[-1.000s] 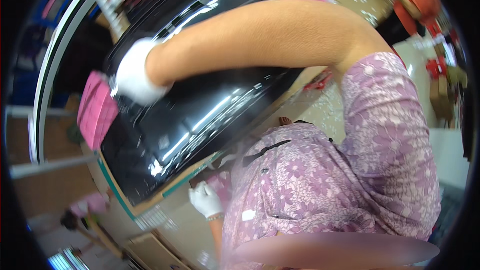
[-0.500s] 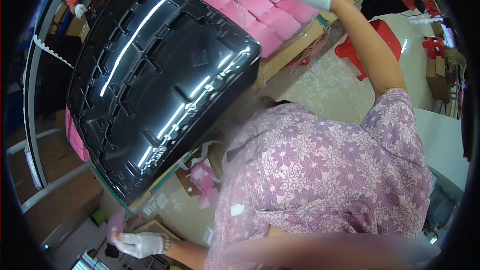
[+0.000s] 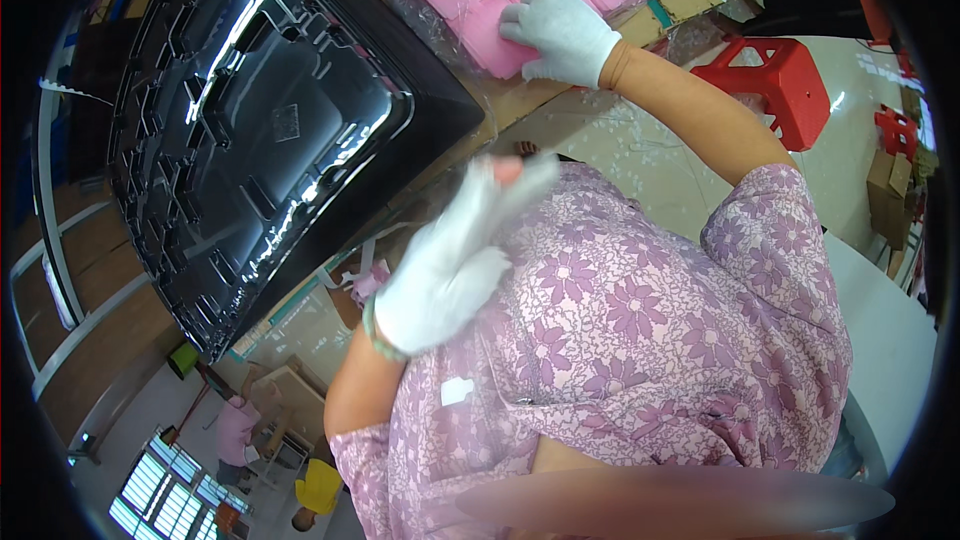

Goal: The person applies stickers from a strip onto black plastic trays, fits pink foam sheets into the trays, and stacks the assembled trays.

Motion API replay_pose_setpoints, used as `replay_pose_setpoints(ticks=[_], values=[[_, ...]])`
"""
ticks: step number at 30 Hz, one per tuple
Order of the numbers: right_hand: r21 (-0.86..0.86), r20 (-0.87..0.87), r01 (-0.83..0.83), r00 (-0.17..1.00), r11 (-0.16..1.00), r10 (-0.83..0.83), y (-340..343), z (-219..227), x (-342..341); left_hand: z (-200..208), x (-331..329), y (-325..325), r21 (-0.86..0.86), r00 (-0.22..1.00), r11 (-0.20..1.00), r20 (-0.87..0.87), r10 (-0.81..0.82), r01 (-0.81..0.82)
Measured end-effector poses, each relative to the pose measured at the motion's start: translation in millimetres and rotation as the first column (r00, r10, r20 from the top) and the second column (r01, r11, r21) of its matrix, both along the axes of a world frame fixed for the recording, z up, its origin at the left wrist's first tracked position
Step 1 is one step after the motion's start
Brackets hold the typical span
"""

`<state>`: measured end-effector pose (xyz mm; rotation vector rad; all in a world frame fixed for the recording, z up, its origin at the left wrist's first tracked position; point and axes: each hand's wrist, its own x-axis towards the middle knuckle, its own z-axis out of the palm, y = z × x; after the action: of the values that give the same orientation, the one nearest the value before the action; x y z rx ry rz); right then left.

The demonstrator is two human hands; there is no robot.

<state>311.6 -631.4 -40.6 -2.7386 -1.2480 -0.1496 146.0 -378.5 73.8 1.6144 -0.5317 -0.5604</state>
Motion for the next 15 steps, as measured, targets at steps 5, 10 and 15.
replay_pose_setpoints(ticks=[5,10,15], values=[[0.057,-0.008,0.003,1.0,0.998,-0.003,9,-11,6,-16,27,1,0.151,0.974,0.964,-0.092,-0.207,0.22],[0.113,-0.042,-0.054,0.997,0.992,0.059,31,4,2,-41,35,0,-0.025,0.811,0.994,-0.58,0.071,-0.105],[0.123,-0.019,-0.092,0.995,0.988,0.095,35,-12,3,-53,33,-3,-0.219,0.705,0.908,-0.701,0.108,-0.356]])
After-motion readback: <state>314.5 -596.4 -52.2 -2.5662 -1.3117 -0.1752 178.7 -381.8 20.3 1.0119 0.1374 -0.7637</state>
